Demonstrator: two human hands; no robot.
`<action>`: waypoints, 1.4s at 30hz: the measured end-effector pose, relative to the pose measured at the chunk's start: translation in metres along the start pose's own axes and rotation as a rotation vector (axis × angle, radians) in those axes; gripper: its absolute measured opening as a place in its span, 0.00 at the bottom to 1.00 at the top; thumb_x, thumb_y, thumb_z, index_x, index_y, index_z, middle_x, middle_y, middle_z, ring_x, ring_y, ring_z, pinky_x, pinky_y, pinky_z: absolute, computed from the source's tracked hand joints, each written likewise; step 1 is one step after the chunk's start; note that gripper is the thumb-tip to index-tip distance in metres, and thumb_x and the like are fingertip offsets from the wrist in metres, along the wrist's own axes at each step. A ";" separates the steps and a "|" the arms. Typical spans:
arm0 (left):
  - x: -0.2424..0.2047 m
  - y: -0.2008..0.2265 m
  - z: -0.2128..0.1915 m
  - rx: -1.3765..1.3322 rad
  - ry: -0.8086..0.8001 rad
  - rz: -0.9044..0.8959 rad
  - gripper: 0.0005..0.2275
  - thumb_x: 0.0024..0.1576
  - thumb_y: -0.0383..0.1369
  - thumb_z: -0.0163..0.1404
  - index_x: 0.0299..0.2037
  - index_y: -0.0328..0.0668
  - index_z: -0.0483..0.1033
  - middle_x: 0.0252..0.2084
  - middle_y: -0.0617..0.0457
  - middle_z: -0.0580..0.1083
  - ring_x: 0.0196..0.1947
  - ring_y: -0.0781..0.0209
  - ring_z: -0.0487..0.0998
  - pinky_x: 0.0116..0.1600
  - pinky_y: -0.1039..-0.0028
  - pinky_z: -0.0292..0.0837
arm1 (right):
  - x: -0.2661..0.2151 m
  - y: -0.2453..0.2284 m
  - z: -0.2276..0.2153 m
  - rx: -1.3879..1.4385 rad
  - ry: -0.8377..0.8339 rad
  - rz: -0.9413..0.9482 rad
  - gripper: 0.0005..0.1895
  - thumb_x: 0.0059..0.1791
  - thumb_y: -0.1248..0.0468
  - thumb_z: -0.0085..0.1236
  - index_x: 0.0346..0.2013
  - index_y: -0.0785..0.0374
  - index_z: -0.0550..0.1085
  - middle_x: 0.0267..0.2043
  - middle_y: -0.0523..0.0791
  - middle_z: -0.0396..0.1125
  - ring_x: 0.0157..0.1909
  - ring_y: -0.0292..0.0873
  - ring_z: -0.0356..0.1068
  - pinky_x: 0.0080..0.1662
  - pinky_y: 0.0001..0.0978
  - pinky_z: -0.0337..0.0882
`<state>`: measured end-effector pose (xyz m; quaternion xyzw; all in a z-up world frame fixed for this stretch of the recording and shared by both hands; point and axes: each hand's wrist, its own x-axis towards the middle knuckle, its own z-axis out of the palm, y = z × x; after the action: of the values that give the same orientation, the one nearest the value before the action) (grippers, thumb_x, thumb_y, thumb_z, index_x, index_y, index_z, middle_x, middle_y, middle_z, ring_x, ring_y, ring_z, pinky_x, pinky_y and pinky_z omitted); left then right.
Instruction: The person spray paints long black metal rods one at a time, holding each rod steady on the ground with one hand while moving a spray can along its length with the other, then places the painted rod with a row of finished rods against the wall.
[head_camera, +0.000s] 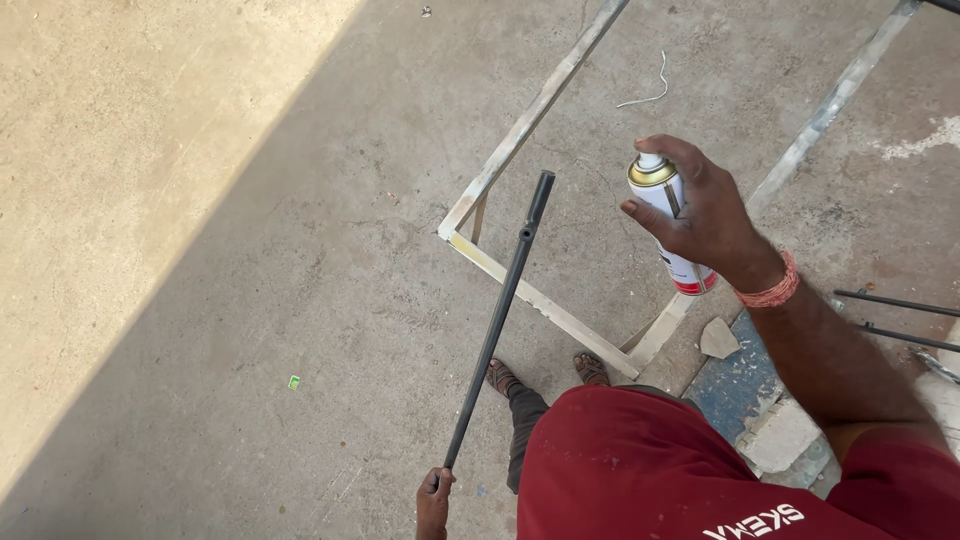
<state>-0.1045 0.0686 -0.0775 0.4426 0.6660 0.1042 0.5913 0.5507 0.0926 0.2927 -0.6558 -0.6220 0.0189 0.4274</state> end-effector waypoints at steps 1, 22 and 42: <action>-0.002 -0.002 0.001 -0.001 0.003 -0.002 0.18 0.60 0.47 0.53 0.28 0.40 0.77 0.22 0.62 0.58 0.25 0.70 0.54 0.31 0.75 0.48 | 0.004 -0.006 -0.003 0.003 -0.002 -0.001 0.38 0.52 0.60 0.65 0.69 0.55 0.52 0.54 0.57 0.68 0.48 0.51 0.76 0.45 0.41 0.79; 0.003 0.005 0.027 -0.043 0.104 0.041 0.12 0.59 0.40 0.58 0.34 0.38 0.77 0.25 0.63 0.61 0.27 0.72 0.57 0.32 0.76 0.53 | 0.000 -0.026 -0.023 -0.205 0.020 -0.148 0.38 0.49 0.60 0.70 0.67 0.55 0.56 0.47 0.55 0.67 0.37 0.47 0.75 0.29 0.33 0.74; -0.025 0.035 0.068 -0.056 0.119 0.141 0.12 0.59 0.39 0.58 0.34 0.36 0.77 0.25 0.60 0.64 0.28 0.70 0.59 0.32 0.75 0.55 | -0.012 -0.005 -0.003 -0.418 0.032 -0.098 0.36 0.51 0.57 0.71 0.68 0.53 0.61 0.50 0.54 0.65 0.37 0.46 0.72 0.29 0.34 0.73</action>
<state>-0.0302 0.0452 -0.0555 0.4646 0.6639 0.1902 0.5542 0.5460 0.0803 0.2916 -0.6992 -0.6368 -0.1417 0.2924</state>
